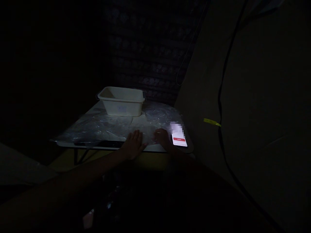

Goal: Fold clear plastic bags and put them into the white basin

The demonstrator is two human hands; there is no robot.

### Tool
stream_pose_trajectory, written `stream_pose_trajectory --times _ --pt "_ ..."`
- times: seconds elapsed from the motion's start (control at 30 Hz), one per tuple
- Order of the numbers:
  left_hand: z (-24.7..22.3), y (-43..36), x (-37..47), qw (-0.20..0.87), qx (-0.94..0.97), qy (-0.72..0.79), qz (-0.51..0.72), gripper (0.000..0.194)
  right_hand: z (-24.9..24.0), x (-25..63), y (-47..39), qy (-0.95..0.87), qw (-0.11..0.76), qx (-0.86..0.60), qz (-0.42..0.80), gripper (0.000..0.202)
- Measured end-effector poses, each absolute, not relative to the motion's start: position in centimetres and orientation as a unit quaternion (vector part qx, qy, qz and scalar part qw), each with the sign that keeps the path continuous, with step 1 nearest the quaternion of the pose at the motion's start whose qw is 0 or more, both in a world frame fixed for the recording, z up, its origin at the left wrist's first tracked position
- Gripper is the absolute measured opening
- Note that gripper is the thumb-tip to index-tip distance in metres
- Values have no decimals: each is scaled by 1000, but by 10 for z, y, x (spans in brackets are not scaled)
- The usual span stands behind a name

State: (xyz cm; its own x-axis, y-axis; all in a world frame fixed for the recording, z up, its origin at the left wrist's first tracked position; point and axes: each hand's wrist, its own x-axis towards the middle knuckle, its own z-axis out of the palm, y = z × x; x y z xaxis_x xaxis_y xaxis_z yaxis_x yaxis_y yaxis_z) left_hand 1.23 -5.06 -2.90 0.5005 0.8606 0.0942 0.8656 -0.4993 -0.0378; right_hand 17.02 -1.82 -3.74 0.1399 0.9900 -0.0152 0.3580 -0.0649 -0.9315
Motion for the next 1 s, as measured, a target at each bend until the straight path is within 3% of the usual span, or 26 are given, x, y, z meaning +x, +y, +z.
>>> stream_pose_trajectory --times 0.3,0.47,0.7,1.0 --pt "-16 -43 8 47 -854 -517 -29 52 -14 183 -30 -635 318 -692 133 27" --pt "-15 -39 14 58 -847 -528 -34 51 3 184 -26 -715 275 -643 -25 31" --pt "-21 -44 37 48 -861 -503 -50 51 -24 166 -13 -880 160 -445 -46 38" --pt "-34 -43 33 51 -850 -521 -54 59 -42 174 -22 -853 100 -507 -74 42"
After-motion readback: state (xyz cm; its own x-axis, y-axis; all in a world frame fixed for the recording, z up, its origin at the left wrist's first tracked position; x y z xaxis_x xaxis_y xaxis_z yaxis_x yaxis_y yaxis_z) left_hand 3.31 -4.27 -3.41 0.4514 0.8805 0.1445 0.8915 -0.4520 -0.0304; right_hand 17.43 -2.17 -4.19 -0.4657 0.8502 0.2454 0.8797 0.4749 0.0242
